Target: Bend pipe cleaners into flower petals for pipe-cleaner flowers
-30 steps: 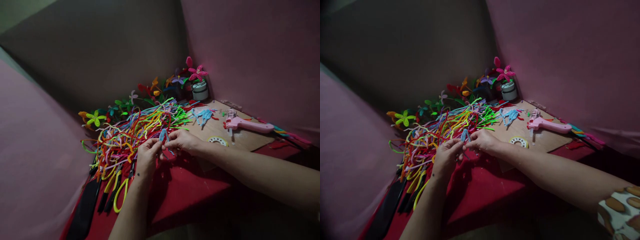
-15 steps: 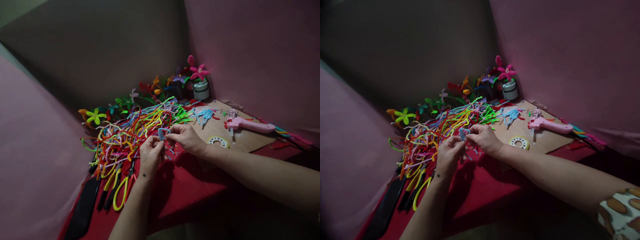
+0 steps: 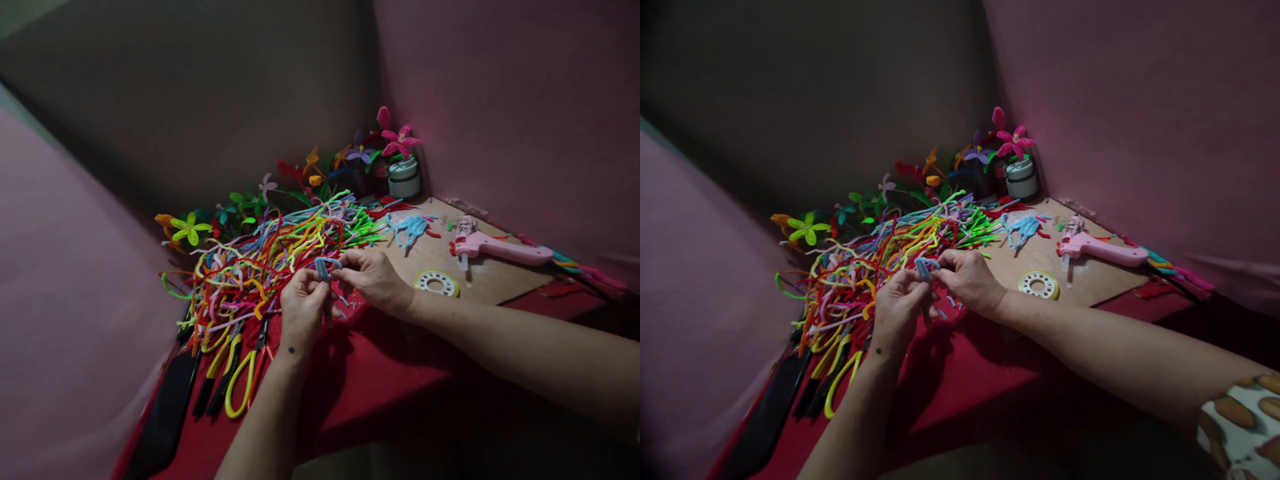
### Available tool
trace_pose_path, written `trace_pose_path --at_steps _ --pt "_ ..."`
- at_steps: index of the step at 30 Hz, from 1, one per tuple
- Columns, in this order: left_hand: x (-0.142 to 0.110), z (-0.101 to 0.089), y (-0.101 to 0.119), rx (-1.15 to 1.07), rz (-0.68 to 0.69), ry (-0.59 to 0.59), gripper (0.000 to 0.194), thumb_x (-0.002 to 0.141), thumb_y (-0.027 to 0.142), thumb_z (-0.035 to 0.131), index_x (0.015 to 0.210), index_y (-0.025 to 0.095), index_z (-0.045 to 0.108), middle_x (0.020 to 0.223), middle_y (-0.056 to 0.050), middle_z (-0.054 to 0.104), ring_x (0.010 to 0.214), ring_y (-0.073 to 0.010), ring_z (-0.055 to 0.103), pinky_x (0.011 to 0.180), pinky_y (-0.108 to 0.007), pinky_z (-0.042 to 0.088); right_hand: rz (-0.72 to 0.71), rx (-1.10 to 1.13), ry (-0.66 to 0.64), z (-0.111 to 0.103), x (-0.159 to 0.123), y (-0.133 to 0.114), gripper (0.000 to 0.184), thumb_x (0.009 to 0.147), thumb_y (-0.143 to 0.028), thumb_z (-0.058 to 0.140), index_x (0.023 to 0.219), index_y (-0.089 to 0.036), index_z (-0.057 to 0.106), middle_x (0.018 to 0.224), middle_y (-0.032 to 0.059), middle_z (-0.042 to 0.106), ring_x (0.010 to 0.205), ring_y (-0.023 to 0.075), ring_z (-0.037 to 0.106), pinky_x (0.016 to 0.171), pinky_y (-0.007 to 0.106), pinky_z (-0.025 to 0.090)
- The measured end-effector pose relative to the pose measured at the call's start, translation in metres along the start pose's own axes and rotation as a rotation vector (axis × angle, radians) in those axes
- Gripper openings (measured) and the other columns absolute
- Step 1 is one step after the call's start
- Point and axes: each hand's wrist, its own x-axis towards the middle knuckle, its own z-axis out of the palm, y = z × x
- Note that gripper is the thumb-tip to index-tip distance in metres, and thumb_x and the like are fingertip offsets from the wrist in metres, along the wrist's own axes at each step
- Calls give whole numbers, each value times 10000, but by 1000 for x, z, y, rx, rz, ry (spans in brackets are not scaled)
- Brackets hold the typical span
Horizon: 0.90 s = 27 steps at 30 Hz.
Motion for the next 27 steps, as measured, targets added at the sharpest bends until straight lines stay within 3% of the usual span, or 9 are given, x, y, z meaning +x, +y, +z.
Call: trace_pose_path --at_steps 4,14,19,25,27 --pt "0 0 0 6 1 1 113 669 195 553 730 170 461 498 48 590 303 -113 517 271 -190 384 0 27 -3 0 0 0 99 739 -209 563 698 -125 596 570 -4 560 492 86 495 474 201 373" --pt "0 -1 -4 1 25 -14 144 675 196 551 778 188 451 494 70 561 308 -115 524 254 -175 358 -160 -172 -9 -1 -2 -2 119 732 -128 538 631 -135 600 541 -24 496 527 73 413 519 197 329" --pt "0 0 -6 21 61 -15 147 699 213 551 817 199 464 501 74 550 318 -123 528 251 -178 344 -97 -153 -3 -2 1 -1 134 719 -144 562 588 -129 585 518 -24 482 508 74 410 506 197 320" --pt "-2 1 -12 146 158 32 87 723 178 520 789 213 475 502 77 534 358 -107 541 327 -177 396 -304 -353 22 0 -3 0 174 725 -92 516 562 -127 564 559 5 506 552 87 431 554 213 315" --pt "-2 2 -13 153 166 25 86 729 182 517 796 216 474 516 74 541 359 -102 536 338 -177 397 -242 -319 16 0 -2 0 163 723 -90 514 577 -129 577 565 4 522 558 89 441 556 210 322"
